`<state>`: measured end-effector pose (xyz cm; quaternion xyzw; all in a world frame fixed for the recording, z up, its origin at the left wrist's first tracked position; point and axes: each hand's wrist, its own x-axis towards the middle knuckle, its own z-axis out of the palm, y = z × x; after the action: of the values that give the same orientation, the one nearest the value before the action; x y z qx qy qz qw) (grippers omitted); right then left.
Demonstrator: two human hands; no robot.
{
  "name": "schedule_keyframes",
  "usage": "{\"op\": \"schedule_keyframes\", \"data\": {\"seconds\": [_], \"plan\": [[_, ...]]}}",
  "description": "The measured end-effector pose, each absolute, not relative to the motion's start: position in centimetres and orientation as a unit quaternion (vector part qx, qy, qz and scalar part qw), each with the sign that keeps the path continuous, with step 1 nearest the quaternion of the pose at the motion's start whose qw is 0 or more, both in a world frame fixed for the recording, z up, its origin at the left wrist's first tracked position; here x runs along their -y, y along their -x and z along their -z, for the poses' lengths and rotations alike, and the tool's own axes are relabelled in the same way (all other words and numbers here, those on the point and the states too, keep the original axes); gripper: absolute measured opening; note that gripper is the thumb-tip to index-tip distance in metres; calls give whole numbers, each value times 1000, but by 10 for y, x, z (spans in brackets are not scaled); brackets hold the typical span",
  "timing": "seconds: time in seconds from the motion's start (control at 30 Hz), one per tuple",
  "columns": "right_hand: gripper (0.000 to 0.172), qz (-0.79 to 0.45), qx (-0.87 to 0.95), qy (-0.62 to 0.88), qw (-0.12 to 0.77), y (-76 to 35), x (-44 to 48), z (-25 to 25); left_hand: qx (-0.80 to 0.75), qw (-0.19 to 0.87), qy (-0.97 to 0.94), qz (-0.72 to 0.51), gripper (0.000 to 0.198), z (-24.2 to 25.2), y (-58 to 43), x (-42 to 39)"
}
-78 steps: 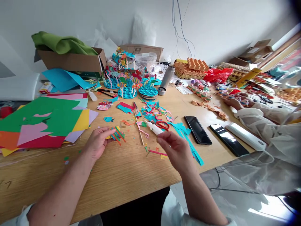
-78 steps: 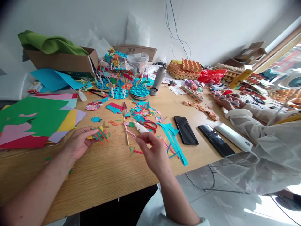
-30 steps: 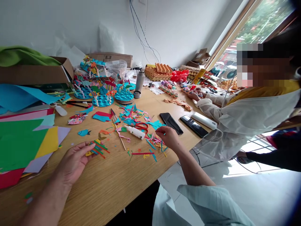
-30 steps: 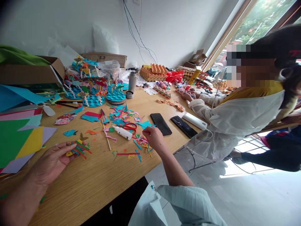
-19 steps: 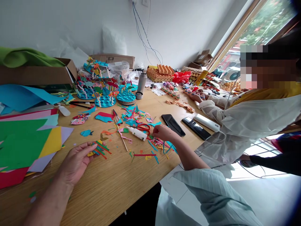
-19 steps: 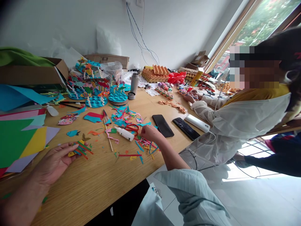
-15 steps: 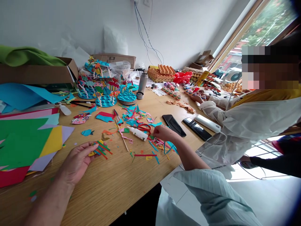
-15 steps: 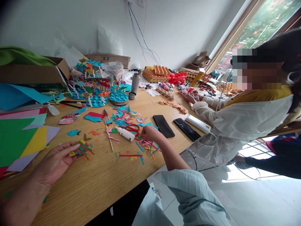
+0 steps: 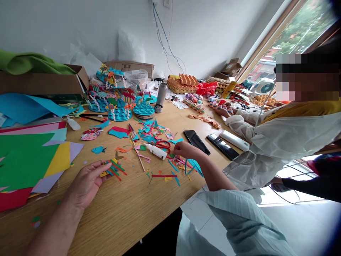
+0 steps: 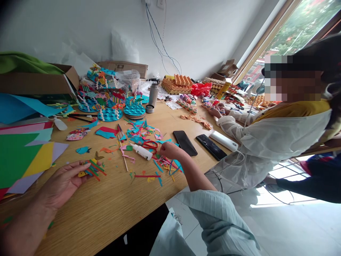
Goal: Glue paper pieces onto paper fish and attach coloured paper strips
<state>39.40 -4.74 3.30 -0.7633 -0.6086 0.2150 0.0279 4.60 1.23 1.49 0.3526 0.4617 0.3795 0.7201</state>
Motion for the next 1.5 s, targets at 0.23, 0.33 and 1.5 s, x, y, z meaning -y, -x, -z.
{"op": "schedule_keyframes", "data": {"seconds": [0.23, 0.33, 1.5], "plan": [[18, -201, 603, 771, 52, -396, 52, -36, -466, 720, -351, -376, 12, -18, -48, -10], [18, -192, 607, 770, 47, -390, 52, -36, -468, 721, -346, -376, 11, -19, -48, -10], [30, -161, 412, 617, 651, -370, 61, -26, -452, 707, -396, -373, 32, -16, -50, -8]]}}
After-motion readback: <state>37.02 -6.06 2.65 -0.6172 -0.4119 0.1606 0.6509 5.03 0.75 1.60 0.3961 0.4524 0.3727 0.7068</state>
